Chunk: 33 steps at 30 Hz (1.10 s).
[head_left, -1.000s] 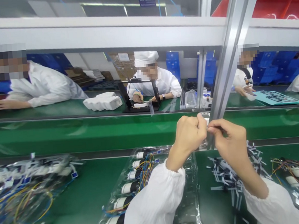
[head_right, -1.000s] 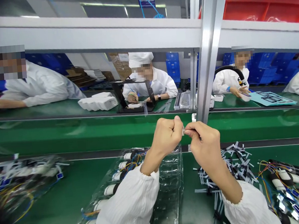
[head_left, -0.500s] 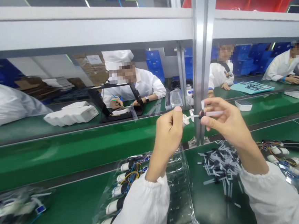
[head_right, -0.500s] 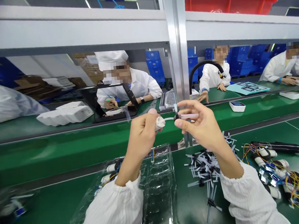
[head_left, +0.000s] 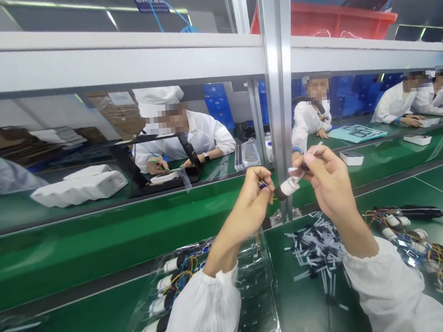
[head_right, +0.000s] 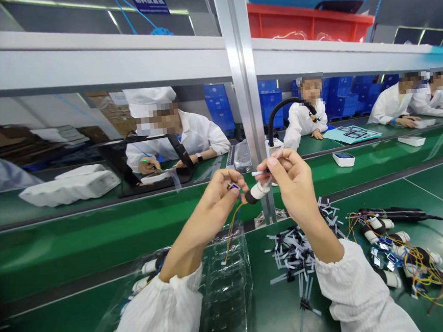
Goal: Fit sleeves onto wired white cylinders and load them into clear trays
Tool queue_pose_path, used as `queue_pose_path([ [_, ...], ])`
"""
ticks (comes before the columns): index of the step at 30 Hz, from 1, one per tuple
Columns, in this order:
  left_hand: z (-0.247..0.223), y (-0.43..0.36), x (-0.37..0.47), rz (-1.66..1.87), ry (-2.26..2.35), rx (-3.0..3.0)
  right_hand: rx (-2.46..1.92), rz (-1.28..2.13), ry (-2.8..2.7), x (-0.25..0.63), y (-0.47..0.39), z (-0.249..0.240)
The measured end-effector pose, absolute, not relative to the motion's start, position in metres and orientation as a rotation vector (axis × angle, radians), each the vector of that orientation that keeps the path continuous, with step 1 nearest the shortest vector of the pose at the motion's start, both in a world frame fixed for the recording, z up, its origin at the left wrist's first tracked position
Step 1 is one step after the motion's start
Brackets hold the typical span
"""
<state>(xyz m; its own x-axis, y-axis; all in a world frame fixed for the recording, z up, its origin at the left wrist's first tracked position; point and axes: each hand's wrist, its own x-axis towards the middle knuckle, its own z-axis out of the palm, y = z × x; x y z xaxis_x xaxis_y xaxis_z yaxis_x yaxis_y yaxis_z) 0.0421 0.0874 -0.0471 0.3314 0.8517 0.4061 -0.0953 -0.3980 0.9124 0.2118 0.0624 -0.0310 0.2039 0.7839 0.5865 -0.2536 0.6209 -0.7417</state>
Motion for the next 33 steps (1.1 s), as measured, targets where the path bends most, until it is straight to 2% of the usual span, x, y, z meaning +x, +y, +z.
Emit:
queue_pose_path([
  [8,-0.039,0.087,0.042,1.52,0.672,1.322,-0.643,0.748,-1.24,0.222,0.063,-0.034],
  [16,-0.032,0.08,0.042,1.607,0.602,1.178,-0.683,0.627,-1.305,0.213,0.05,-0.027],
  [24,-0.029,0.063,0.036,1.518,0.701,1.459,-0.748,0.488,-1.421,0.205,0.048,-0.032],
  [33,-0.017,0.054,0.038,1.444,0.773,1.508,-0.747,0.443,-1.5,0.203,0.05,-0.036],
])
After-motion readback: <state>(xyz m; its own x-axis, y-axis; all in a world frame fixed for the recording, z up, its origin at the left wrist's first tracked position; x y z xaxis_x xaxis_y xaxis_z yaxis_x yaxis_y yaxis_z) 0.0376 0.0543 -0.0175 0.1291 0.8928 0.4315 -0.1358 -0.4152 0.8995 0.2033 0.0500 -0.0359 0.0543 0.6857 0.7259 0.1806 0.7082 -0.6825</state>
